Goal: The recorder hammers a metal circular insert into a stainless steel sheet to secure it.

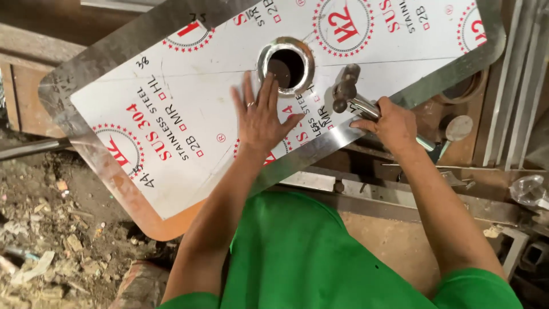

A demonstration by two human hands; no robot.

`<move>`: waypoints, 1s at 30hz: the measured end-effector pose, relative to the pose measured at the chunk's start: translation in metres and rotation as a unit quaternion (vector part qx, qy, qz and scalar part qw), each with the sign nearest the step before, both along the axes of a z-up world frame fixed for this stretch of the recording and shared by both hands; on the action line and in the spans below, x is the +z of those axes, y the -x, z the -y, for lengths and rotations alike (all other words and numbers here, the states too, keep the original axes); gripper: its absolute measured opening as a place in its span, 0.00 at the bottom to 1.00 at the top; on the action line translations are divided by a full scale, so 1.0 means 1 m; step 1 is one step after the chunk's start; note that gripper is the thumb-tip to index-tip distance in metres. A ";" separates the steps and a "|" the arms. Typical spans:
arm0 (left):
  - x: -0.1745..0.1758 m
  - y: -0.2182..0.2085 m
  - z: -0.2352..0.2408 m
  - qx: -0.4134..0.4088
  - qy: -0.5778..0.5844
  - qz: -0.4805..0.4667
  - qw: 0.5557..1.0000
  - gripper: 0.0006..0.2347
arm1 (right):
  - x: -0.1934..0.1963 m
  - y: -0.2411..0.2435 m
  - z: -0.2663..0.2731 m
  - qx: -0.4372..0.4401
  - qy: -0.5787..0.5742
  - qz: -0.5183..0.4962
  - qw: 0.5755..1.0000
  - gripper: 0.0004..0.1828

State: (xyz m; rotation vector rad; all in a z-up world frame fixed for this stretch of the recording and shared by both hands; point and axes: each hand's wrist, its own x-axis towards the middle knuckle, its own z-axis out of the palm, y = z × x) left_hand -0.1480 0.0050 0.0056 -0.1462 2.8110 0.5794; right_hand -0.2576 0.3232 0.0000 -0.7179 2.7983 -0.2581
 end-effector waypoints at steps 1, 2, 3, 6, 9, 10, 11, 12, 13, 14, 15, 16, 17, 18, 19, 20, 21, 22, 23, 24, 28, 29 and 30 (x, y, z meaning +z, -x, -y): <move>0.005 -0.004 -0.002 0.005 0.001 0.006 1.000 0.42 | 0.000 -0.001 0.002 0.005 0.001 0.006 1.000 0.40; 0.009 0.000 -0.002 0.071 0.032 0.015 0.997 0.48 | 0.000 0.001 0.004 0.000 0.007 -0.001 1.000 0.40; 0.011 0.003 -0.002 0.137 0.062 0.023 0.988 0.54 | -0.001 0.003 0.007 -0.006 0.013 -0.008 1.000 0.39; -0.004 -0.012 -0.005 0.160 0.036 0.001 0.987 0.56 | 0.005 -0.007 0.009 -0.036 0.002 0.024 0.999 0.36; -0.010 -0.001 -0.003 0.157 0.026 -0.011 0.987 0.56 | 0.016 -0.012 0.023 -0.086 0.066 0.065 0.992 0.30; -0.012 -0.007 -0.004 0.163 0.021 0.000 0.986 0.56 | 0.019 -0.019 0.031 -0.081 0.058 0.075 0.992 0.30; -0.014 -0.013 -0.006 0.163 0.017 -0.004 0.986 0.55 | 0.021 -0.027 0.039 -0.085 0.095 0.111 0.986 0.28; -0.016 -0.015 -0.007 0.162 0.015 -0.014 0.987 0.55 | 0.023 -0.032 0.049 -0.090 0.133 0.142 0.977 0.26; -0.017 -0.019 -0.009 0.166 0.011 -0.008 0.986 0.55 | 0.022 -0.037 0.055 -0.087 0.128 0.147 0.977 0.26; -0.019 -0.017 -0.007 0.172 0.011 -0.038 0.984 0.56 | 0.019 -0.038 0.066 -0.083 0.143 0.162 0.973 0.25; -0.020 -0.015 -0.005 0.177 0.010 -0.068 0.982 0.57 | 0.017 -0.039 0.076 -0.079 0.158 0.177 0.968 0.24; -0.017 -0.014 -0.004 0.181 0.009 -0.066 0.981 0.57 | 0.014 -0.040 0.083 -0.076 0.155 0.178 0.969 0.24; -0.014 -0.014 -0.003 0.178 0.004 -0.046 0.983 0.57 | 0.011 -0.042 0.089 -0.061 0.159 0.186 0.968 0.24; -0.012 -0.014 -0.003 0.175 -0.003 -0.026 0.984 0.57 | 0.008 -0.045 0.094 -0.046 0.161 0.194 0.966 0.23; -0.013 -0.014 -0.003 0.178 -0.006 -0.024 0.984 0.57 | 0.003 -0.045 0.096 -0.044 0.157 0.196 0.967 0.23; -0.014 -0.013 -0.004 0.175 -0.004 -0.025 0.984 0.56 | -0.001 -0.045 0.098 -0.025 0.149 0.186 0.971 0.24; -0.015 -0.013 -0.003 0.172 -0.001 -0.026 0.985 0.55 | -0.005 -0.044 0.100 -0.005 0.141 0.176 0.974 0.24; -0.015 -0.012 -0.003 0.175 -0.003 -0.024 0.984 0.55 | -0.004 -0.043 0.102 -0.002 0.139 0.178 0.974 0.24; -0.015 -0.012 -0.002 0.175 -0.008 -0.022 0.984 0.55 | -0.003 -0.041 0.105 -0.005 0.137 0.182 0.974 0.25; -0.014 -0.013 0.000 0.176 -0.011 -0.020 0.984 0.55 | -0.002 -0.041 0.108 -0.007 0.137 0.187 0.973 0.25; -0.010 -0.010 -0.002 0.178 -0.009 -0.010 0.984 0.55 | 0.026 -0.044 0.114 -0.024 0.140 0.187 0.972 0.26; -0.012 -0.008 0.000 0.181 -0.013 -0.011 0.983 0.55 | 0.035 -0.043 0.117 -0.030 0.185 0.173 0.967 0.26; -0.011 -0.013 -0.002 0.184 -0.019 -0.001 0.983 0.56 | 0.046 -0.050 0.118 -0.038 0.227 0.168 0.959 0.26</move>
